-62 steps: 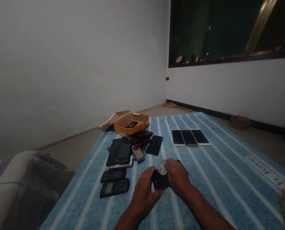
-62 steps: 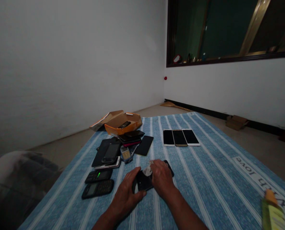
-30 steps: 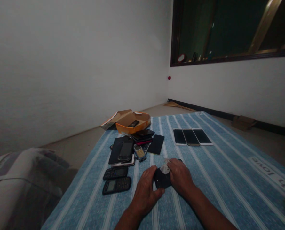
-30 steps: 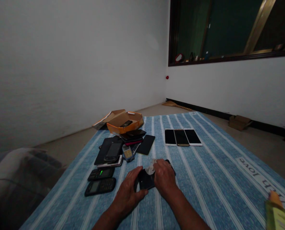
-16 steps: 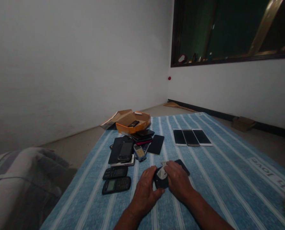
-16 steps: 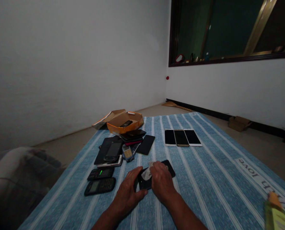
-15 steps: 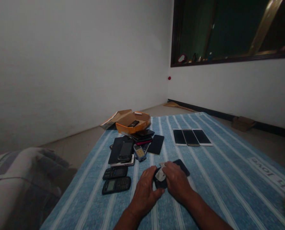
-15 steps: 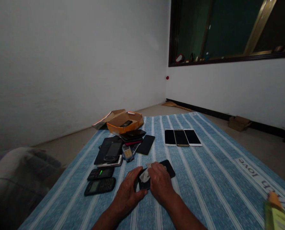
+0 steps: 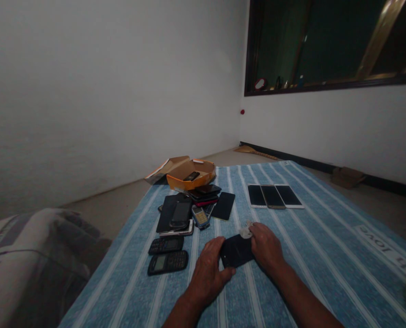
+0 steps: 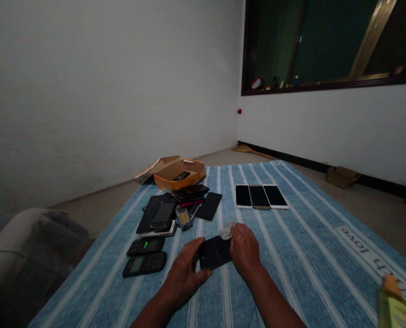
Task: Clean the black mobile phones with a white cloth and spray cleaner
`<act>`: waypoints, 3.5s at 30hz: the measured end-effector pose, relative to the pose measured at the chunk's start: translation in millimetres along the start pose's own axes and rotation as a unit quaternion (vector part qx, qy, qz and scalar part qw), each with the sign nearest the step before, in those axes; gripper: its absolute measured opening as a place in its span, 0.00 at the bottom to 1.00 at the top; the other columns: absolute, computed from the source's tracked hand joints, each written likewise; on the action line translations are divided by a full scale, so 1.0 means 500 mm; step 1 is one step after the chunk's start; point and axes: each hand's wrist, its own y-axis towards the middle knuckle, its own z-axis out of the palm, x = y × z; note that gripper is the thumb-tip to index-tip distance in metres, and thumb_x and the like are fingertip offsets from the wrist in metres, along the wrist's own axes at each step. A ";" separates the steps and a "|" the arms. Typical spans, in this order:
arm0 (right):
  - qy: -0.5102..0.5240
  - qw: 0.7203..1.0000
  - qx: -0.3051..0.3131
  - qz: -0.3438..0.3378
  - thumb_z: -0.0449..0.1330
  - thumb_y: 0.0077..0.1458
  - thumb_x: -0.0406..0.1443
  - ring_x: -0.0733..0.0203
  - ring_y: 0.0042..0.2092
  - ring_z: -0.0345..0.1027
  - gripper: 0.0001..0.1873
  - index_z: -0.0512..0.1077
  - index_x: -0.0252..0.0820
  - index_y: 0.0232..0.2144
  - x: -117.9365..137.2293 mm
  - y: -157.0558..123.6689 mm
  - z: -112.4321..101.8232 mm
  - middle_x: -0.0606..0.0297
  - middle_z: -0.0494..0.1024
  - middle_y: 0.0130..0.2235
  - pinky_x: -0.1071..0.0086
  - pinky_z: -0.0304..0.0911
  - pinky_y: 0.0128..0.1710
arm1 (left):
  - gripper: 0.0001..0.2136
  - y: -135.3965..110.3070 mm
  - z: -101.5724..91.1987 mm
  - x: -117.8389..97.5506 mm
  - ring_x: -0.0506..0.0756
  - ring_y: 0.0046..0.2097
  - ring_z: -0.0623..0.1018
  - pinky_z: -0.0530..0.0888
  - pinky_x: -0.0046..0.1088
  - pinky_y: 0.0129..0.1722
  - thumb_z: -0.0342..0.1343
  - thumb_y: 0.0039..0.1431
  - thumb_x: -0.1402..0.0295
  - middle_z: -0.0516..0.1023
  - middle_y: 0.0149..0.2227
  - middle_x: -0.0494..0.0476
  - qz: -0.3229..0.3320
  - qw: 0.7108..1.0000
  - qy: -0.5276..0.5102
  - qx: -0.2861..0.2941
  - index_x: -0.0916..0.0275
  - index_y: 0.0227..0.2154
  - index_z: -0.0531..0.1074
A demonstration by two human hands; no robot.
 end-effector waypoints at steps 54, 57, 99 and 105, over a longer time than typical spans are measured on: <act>0.057 0.995 -0.035 -0.073 0.49 0.49 0.21 0.56 0.47 0.67 0.23 0.75 0.39 0.44 0.024 -0.012 0.010 0.58 0.77 0.42 0.64 0.61 0.51 | 0.31 0.001 0.001 0.013 0.66 0.57 0.71 0.69 0.53 0.58 0.61 0.44 0.72 0.73 0.55 0.65 0.020 1.000 0.012 0.004 0.61 0.55 0.66; 0.047 0.997 -0.028 -0.061 0.50 0.49 0.21 0.55 0.46 0.67 0.21 0.75 0.39 0.40 0.023 -0.008 0.005 0.58 0.77 0.41 0.64 0.60 0.51 | 0.30 0.001 0.002 0.016 0.66 0.57 0.71 0.69 0.52 0.58 0.61 0.45 0.72 0.73 0.55 0.64 0.023 1.000 0.015 0.005 0.60 0.55 0.66; -0.026 0.992 -0.063 -0.108 0.48 0.51 0.22 0.49 0.54 0.67 0.24 0.75 0.38 0.45 0.049 -0.115 0.001 0.52 0.77 0.49 0.56 0.65 0.53 | 0.29 0.000 -0.002 -0.003 0.66 0.56 0.71 0.70 0.52 0.56 0.61 0.46 0.71 0.73 0.54 0.64 0.034 0.999 0.023 0.013 0.60 0.54 0.65; -0.053 0.993 -0.079 -0.076 0.48 0.53 0.23 0.49 0.53 0.68 0.22 0.74 0.38 0.45 0.009 -0.129 -0.016 0.51 0.77 0.49 0.54 0.65 0.53 | 0.30 -0.001 0.003 -0.001 0.66 0.56 0.71 0.69 0.53 0.56 0.61 0.46 0.71 0.72 0.55 0.65 0.038 0.999 0.028 0.016 0.61 0.55 0.65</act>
